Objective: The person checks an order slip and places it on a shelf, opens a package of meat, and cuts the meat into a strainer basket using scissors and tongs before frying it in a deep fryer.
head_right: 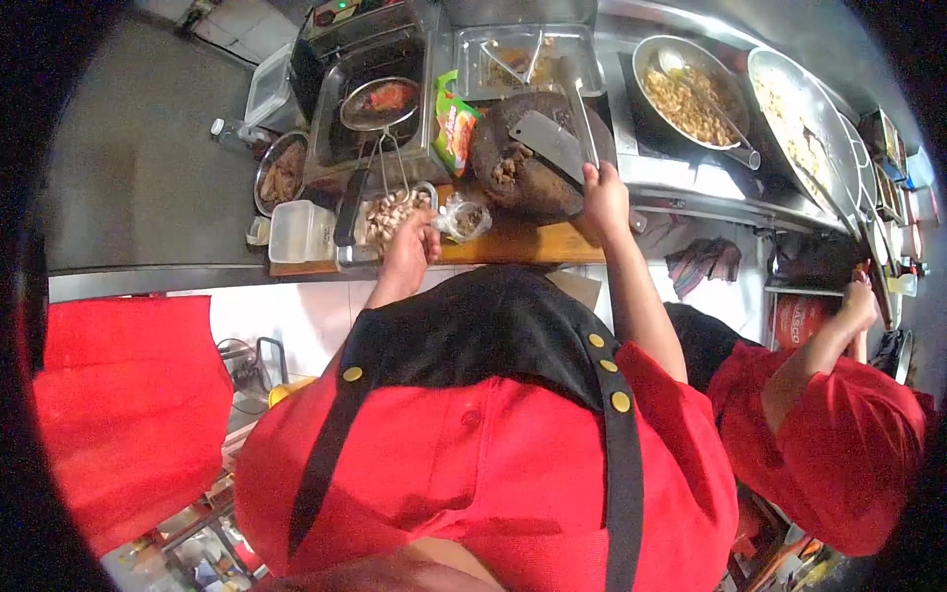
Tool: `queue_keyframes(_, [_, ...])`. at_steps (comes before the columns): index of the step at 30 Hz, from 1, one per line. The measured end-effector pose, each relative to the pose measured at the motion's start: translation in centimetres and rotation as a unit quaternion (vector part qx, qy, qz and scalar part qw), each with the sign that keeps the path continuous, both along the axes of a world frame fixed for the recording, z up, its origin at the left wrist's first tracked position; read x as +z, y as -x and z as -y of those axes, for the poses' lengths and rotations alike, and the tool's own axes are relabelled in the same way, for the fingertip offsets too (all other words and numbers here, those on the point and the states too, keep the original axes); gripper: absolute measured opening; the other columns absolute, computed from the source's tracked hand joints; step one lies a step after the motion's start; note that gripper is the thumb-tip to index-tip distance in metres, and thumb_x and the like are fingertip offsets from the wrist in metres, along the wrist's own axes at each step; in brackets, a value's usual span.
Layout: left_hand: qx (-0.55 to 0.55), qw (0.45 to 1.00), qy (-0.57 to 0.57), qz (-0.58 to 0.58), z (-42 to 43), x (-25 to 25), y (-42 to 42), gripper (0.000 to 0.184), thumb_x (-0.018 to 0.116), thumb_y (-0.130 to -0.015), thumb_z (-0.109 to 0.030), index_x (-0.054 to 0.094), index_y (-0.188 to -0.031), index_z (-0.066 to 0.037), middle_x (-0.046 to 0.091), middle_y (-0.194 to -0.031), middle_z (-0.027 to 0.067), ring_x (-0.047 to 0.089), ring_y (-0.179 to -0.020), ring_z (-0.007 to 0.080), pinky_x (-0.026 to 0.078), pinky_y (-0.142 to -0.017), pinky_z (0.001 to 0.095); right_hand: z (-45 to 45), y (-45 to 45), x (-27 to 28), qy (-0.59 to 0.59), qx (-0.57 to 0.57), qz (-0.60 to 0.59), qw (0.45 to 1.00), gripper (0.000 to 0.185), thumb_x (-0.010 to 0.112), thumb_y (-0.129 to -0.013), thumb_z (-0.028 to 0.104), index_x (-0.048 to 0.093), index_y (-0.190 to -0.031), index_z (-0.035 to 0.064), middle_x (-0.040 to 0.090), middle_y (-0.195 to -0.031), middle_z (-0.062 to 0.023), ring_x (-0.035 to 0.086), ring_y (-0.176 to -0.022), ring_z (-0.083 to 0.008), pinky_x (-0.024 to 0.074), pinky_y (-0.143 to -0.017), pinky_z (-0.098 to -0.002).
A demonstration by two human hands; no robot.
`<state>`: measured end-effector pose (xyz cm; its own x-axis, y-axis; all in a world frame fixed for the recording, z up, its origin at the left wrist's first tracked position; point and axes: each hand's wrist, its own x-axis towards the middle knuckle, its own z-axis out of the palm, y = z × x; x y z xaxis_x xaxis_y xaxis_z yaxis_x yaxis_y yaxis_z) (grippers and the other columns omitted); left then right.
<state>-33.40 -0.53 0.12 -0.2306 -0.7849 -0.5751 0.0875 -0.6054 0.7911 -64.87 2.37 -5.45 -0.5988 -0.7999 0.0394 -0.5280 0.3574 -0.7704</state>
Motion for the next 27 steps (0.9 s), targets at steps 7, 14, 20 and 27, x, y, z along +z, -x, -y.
queue_keyframes(7, [-0.245,0.965,0.093,0.020,-4.3,0.3,2.7,0.042,0.052,-0.090,-0.022,0.043,-0.126,-0.002,0.057,-0.085,0.0036,0.053,-0.071,0.0094,0.044,-0.065,0.0222,-5.1,-4.5,0.9,0.004,0.018,0.153,0.988,0.033,0.046,-0.092,0.032,0.054,-0.096,0.0001,0.058,-0.072,-0.0182,0.058,-0.069,-0.0319,0.0433,-0.062,-0.0412])
queue_keyframes(14, [-0.390,0.876,0.282,0.027,-5.4,0.2,8.7,0.055,0.052,-0.091,-0.031,0.032,-0.132,0.000,0.055,-0.102,0.0085,0.051,-0.095,0.0178,0.043,-0.083,0.0312,-10.5,-10.8,4.3,0.143,0.169,0.118,0.968,0.024,0.050,-0.089,0.018,0.051,-0.107,0.0019,0.057,-0.089,-0.0151,0.058,-0.086,-0.0282,0.0451,-0.076,-0.0375])
queue_keyframes(20, [-0.484,0.615,0.591,0.197,-7.0,-3.8,4.1,0.043,0.053,-0.086,-0.019,0.045,-0.124,0.001,0.059,-0.111,0.0144,0.059,-0.095,0.0260,0.044,-0.085,0.0355,-15.3,-15.1,5.2,0.090,0.215,0.139,0.962,0.033,0.059,-0.081,0.017,0.050,-0.109,0.0022,0.058,-0.104,-0.0174,0.056,-0.097,-0.0297,0.0440,-0.086,-0.0375])
queue_keyframes(27, [-0.430,0.835,0.338,0.051,-9.5,-12.4,-2.3,0.036,0.048,-0.092,-0.024,0.050,-0.114,0.004,0.057,-0.101,0.0143,0.057,-0.085,0.0240,0.045,-0.075,0.0340,-25.6,-21.3,0.2,-0.026,0.240,0.079,0.967,0.044,0.063,-0.078,0.035,0.055,-0.107,0.0025,0.059,-0.094,-0.0227,0.058,-0.088,-0.0359,0.0448,-0.077,-0.0443])
